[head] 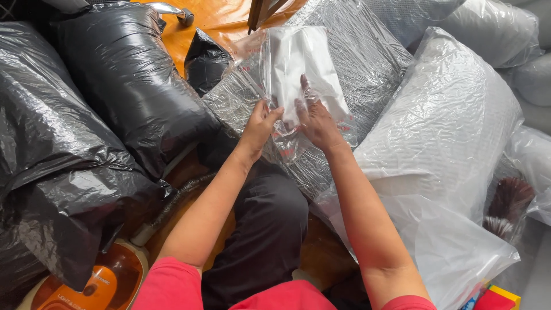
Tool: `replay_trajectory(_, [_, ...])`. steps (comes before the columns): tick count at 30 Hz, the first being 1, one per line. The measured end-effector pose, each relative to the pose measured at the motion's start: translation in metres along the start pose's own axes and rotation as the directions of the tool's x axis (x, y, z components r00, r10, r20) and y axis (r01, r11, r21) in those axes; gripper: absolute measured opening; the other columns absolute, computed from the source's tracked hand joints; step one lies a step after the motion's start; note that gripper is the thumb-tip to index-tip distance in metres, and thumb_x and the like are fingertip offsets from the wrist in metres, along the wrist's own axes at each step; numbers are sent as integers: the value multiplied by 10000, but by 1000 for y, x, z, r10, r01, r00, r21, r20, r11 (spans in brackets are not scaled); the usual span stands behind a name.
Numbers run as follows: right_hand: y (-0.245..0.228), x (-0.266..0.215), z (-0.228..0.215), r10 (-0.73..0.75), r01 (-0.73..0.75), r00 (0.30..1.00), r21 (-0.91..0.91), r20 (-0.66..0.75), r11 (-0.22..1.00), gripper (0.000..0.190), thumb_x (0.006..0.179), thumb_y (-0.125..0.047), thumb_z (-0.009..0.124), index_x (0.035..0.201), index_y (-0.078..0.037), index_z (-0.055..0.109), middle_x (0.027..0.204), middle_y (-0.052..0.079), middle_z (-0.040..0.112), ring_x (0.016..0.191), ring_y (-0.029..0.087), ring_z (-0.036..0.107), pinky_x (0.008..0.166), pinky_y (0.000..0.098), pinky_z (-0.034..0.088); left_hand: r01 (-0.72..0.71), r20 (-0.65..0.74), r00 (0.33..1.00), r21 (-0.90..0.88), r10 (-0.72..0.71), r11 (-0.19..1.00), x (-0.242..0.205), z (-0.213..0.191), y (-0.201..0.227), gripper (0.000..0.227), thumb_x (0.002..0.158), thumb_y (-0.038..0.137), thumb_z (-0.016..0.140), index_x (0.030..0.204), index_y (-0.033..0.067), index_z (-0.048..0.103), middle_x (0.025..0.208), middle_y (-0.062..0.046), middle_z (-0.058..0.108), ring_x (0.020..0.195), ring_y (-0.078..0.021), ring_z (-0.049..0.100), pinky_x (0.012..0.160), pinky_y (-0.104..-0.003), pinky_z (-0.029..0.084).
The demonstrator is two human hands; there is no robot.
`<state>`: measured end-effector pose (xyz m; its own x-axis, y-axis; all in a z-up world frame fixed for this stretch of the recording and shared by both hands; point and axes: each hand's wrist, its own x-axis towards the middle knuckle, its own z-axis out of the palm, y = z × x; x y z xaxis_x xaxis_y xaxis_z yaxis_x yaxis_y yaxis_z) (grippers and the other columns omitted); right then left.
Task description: The person is stuffing a large white pillow into a clear plastic bag and then using a vacuum cleaner to remove air and compress the pillow.
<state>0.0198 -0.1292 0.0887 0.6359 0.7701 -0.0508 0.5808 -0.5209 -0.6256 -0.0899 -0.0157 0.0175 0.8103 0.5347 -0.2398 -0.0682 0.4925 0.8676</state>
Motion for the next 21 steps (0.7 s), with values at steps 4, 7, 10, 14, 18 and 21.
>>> replay_trajectory(4, [1, 6, -5, -37, 45, 995, 91, -92, 995, 662, 1108, -528, 141, 1656, -157, 160, 1524, 335, 465, 1386, 564, 423, 1133, 720, 297, 34, 3, 999, -63, -34, 997, -5, 0, 28, 767, 996, 543, 618, 1521, 21, 420, 1573, -271, 412, 1515, -392, 292, 1252, -539, 221])
replay_trajectory(7, [-24, -9, -15, -13, 54, 991, 301, -136, 952, 853, 1046, -642, 58, 1376, -36, 560, 1503, 246, 522, 1387, 463, 482, 1182, 615, 305, 86, -84, 991, -151, -99, 985, -1, 2, 66, 1004, 888, 712, 632, 1504, -4, 290, 1421, -336, 436, 1334, -412, 499, 1105, -515, 457])
replay_trajectory(10, [-15, -18, -16, -84, 28, 983, 318, 164, 948, 676, 1080, -463, 184, 1377, -51, 631, 1460, 200, 586, 1428, 478, 414, 1233, 588, 221, 159, 5, 987, -195, -161, 968, 11, 1, 76, 1196, 788, 841, 523, 1598, 14, 221, 1586, -388, 253, 1491, -532, 244, 1198, -629, 216])
replay_trajectory(14, [60, -4, -15, 158, 13, 680, 227, -716, 974, 207, 967, -254, 641, 801, -155, 715, 765, 16, 660, 765, 137, 623, 773, 280, 497, 212, -132, 968, -18, -212, 977, 51, -16, 14, 804, 828, 516, 823, 1409, 53, 517, 1278, -256, 650, 1204, -402, 653, 949, -547, 573])
replay_trajectory(18, [152, 25, -7, 568, -581, 700, 118, -432, 805, 928, 879, -821, 675, 1465, -132, 467, 1216, 130, 655, 1181, 309, 656, 1010, 484, 525, 105, -214, 974, 117, -78, 988, 71, -25, -9, 488, 752, 155, 665, 1234, 80, 649, 1077, -164, 710, 985, -260, 710, 841, -474, 582])
replay_trajectory(21, [120, 25, -2, 691, -673, 704, 156, -166, 723, 776, 904, -721, 674, 1321, -67, 667, 1183, 192, 714, 1201, 389, 653, 979, 508, 533, 171, -175, 970, -2, -169, 985, 58, -22, 15, 603, 684, 91, 554, 1283, 37, 593, 1061, -165, 668, 928, -294, 696, 836, -457, 573])
